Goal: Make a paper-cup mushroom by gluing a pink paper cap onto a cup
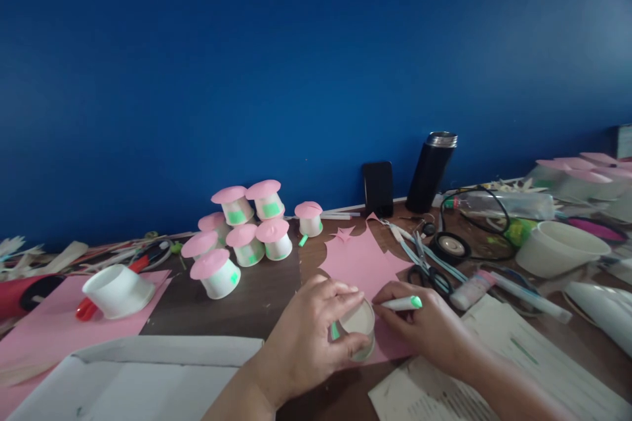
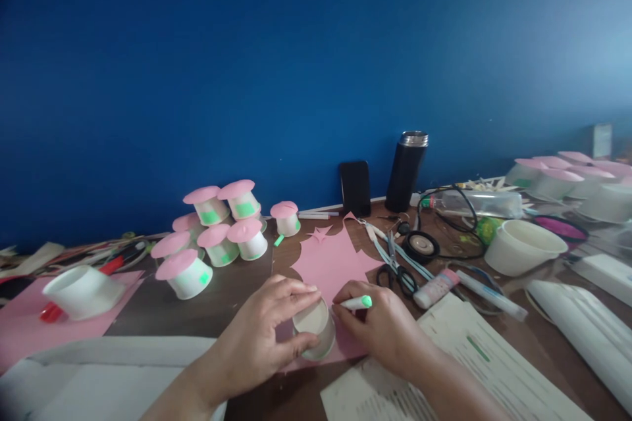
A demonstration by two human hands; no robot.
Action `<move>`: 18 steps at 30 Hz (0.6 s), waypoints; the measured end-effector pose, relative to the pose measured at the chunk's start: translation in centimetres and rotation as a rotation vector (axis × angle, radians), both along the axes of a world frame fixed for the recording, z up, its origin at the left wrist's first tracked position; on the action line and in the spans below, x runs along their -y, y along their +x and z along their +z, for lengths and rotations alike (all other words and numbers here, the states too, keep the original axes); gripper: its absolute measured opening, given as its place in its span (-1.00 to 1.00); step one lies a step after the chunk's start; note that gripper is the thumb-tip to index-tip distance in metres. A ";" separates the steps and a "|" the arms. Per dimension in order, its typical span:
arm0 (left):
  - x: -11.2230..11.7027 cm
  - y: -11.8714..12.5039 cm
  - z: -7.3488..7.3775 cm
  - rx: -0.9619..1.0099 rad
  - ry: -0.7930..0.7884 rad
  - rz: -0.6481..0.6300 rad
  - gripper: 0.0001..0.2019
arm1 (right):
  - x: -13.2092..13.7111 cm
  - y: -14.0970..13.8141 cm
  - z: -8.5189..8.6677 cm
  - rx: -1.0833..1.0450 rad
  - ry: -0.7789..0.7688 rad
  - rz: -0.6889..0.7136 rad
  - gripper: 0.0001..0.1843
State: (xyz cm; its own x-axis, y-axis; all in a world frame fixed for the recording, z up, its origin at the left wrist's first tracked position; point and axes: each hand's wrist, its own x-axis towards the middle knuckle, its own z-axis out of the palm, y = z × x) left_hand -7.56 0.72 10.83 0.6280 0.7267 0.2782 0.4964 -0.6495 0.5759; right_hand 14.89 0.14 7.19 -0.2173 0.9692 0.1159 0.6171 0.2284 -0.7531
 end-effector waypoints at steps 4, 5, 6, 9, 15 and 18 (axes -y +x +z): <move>0.0 0.0 0.0 0.006 -0.013 0.008 -0.57 | -0.2 0.0 -0.1 -0.027 -0.016 0.000 -0.85; 0.0 0.0 0.0 0.011 -0.017 0.009 -0.56 | -0.3 0.0 -0.2 -0.034 -0.022 -0.002 -0.84; 0.0 0.0 0.0 0.016 -0.020 0.009 -0.56 | -0.4 0.0 -0.3 -0.040 -0.028 -0.004 -0.84; 0.0 0.0 -0.1 0.026 -0.022 0.005 -0.55 | -0.7 0.2 -0.7 -0.055 -0.048 -0.007 -0.81; -0.1 0.0 -0.7 0.044 0.014 0.010 -0.53 | -1.4 0.2 -1.4 -0.077 -0.060 0.001 -0.78; -0.4 0.1 -1.5 0.095 0.052 0.013 -0.50 | -1.6 0.2 -2.0 -0.091 -0.089 0.009 -0.76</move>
State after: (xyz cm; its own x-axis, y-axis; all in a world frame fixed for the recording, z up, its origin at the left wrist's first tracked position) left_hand -7.46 1.11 9.36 0.5878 0.7173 0.3741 0.4494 -0.6740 0.5863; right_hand 15.13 1.72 5.21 -0.2184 0.9746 0.0493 0.5437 0.1635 -0.8232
